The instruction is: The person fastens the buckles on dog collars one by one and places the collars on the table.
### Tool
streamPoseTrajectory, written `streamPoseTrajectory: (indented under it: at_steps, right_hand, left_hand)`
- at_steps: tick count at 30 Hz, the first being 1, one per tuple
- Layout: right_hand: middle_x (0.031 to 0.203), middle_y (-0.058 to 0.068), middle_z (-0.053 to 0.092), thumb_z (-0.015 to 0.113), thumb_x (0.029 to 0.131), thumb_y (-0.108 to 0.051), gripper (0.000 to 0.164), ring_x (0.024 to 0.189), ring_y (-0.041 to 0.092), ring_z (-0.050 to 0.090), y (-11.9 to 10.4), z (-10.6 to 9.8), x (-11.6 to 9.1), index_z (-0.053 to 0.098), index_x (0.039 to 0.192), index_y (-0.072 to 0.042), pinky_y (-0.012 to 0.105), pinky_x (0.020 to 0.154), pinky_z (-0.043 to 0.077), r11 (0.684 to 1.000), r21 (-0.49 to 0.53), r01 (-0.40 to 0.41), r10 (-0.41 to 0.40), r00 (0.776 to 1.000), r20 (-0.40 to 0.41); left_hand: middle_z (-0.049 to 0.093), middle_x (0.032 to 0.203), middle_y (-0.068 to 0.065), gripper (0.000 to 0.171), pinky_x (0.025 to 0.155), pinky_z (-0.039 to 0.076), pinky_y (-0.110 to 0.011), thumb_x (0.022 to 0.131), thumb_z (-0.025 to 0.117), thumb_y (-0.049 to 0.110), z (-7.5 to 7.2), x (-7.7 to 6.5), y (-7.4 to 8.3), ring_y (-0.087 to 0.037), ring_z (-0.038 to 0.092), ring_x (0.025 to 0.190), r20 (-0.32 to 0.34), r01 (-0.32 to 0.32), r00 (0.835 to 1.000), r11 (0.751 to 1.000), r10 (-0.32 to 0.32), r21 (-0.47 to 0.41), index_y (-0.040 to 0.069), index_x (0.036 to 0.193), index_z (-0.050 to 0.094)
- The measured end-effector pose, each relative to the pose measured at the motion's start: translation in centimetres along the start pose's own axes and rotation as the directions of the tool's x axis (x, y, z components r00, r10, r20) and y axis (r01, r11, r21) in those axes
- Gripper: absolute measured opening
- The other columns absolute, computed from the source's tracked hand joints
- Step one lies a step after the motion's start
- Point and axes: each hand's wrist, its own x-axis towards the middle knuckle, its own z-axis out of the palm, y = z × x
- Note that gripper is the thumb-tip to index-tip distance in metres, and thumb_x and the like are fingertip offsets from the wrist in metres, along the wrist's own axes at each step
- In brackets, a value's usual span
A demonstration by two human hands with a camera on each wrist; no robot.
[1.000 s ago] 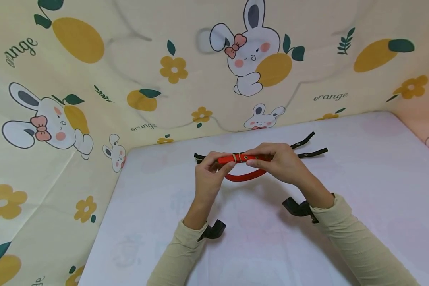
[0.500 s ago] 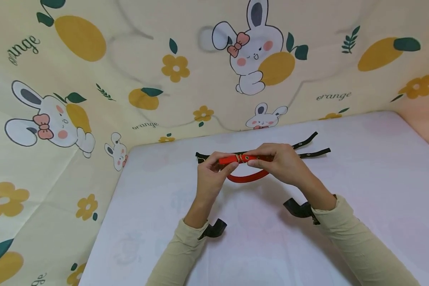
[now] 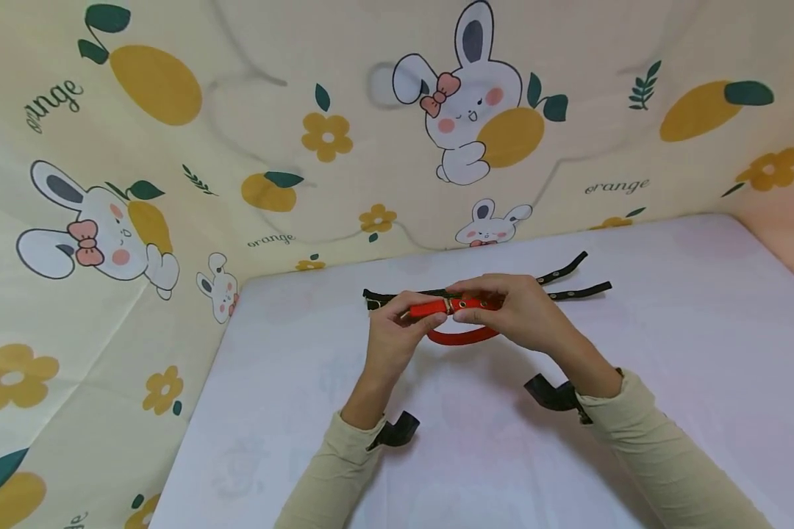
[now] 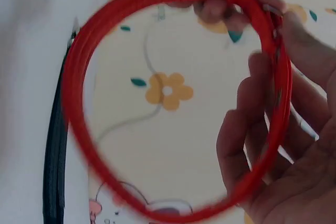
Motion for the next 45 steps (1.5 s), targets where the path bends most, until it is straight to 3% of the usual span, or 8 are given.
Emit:
streamPoseTrajectory:
  at_steps: [5,11,16,23,34,37,42,45]
  right_hand:
    - [0.092,-0.007,0.072,0.081,0.081,-0.041,0.029,0.078,0.014,0.061,-0.4,0.3,0.2,0.077,0.106,-0.026,0.026,0.066,0.051,1.000,0.005,0.020,-0.020,1.000,0.010]
    - [0.094,-0.005,0.075,0.077,0.085,-0.044,0.025,0.081,0.015,0.063,-0.7,0.1,0.1,0.076,0.105,-0.028,0.028,0.069,0.051,0.999,0.026,-0.048,0.046,0.998,0.043]
    - [0.099,-0.005,0.074,0.077,0.085,-0.043,0.028,0.085,0.014,0.065,-0.6,0.0,0.1,0.074,0.108,-0.028,0.031,0.075,0.053,0.999,0.014,-0.040,0.039,0.997,0.069]
    - [0.089,-0.005,0.073,0.077,0.085,-0.046,0.026,0.078,0.016,0.061,-0.4,0.1,0.0,0.075,0.103,-0.028,0.028,0.066,0.049,0.999,-0.006,-0.040,0.041,0.999,0.031]
    - [0.091,-0.001,0.074,0.075,0.087,-0.044,0.027,0.078,0.017,0.062,-0.3,-0.2,-0.2,0.075,0.105,-0.024,0.027,0.067,0.050,0.996,0.043,-0.082,0.081,0.997,0.018]
    - [0.090,-0.001,0.073,0.076,0.087,-0.044,0.027,0.077,0.017,0.061,-0.5,-0.2,-0.2,0.074,0.105,-0.024,0.027,0.065,0.049,0.995,0.042,-0.089,0.088,0.996,0.028]
    - [0.085,-0.002,0.070,0.076,0.086,-0.043,0.023,0.074,0.017,0.060,-0.5,-0.1,-0.2,0.074,0.101,-0.026,0.026,0.062,0.047,0.995,0.050,-0.081,0.079,0.996,0.043]
    - [0.084,-0.002,0.069,0.077,0.086,-0.043,0.020,0.074,0.017,0.060,-0.5,0.1,-0.1,0.073,0.098,-0.027,0.026,0.062,0.047,0.996,0.054,-0.067,0.064,0.996,0.054]
  left_hand:
    - [0.069,0.103,-0.019,0.024,0.084,0.059,-0.031,0.085,0.077,0.004,-0.2,0.0,0.2,-0.017,0.068,0.093,0.001,0.050,0.999,0.998,-0.050,-0.038,-0.002,0.107,0.072]
    - [0.073,0.097,-0.006,0.025,0.081,0.058,-0.025,0.084,0.078,0.006,-0.6,0.0,0.5,-0.015,0.068,0.087,-0.049,0.134,0.989,0.989,-0.138,-0.067,-0.003,0.108,0.072]
    - [0.072,0.094,-0.001,0.024,0.077,0.057,-0.023,0.084,0.077,0.006,-0.5,0.1,0.6,-0.013,0.068,0.085,-0.022,0.113,0.993,0.991,-0.115,-0.072,-0.003,0.107,0.072]
    - [0.072,0.100,-0.010,0.023,0.078,0.057,-0.023,0.087,0.076,0.010,-0.3,0.4,1.0,-0.015,0.068,0.088,0.012,0.124,0.992,0.990,-0.123,-0.060,0.000,0.107,0.072]
    - [0.074,0.090,-0.001,0.025,0.084,0.059,-0.028,0.089,0.073,0.004,-0.5,0.3,1.6,-0.011,0.071,0.079,-0.033,0.171,0.983,0.972,-0.179,-0.160,-0.008,0.110,0.067]
    - [0.073,0.092,-0.006,0.024,0.084,0.059,-0.027,0.089,0.072,0.004,-0.5,0.2,1.5,-0.010,0.071,0.080,-0.019,0.151,0.988,0.979,-0.155,-0.134,-0.007,0.111,0.067]
    - [0.071,0.099,-0.019,0.025,0.081,0.056,-0.024,0.090,0.072,0.006,-0.6,0.1,1.4,-0.010,0.068,0.082,0.046,0.085,0.995,0.996,-0.085,0.019,0.000,0.114,0.068]
    - [0.072,0.100,-0.019,0.024,0.081,0.054,-0.026,0.091,0.072,0.010,-0.7,0.0,1.2,-0.011,0.067,0.083,0.083,0.059,0.994,0.995,-0.066,0.084,0.004,0.114,0.069]
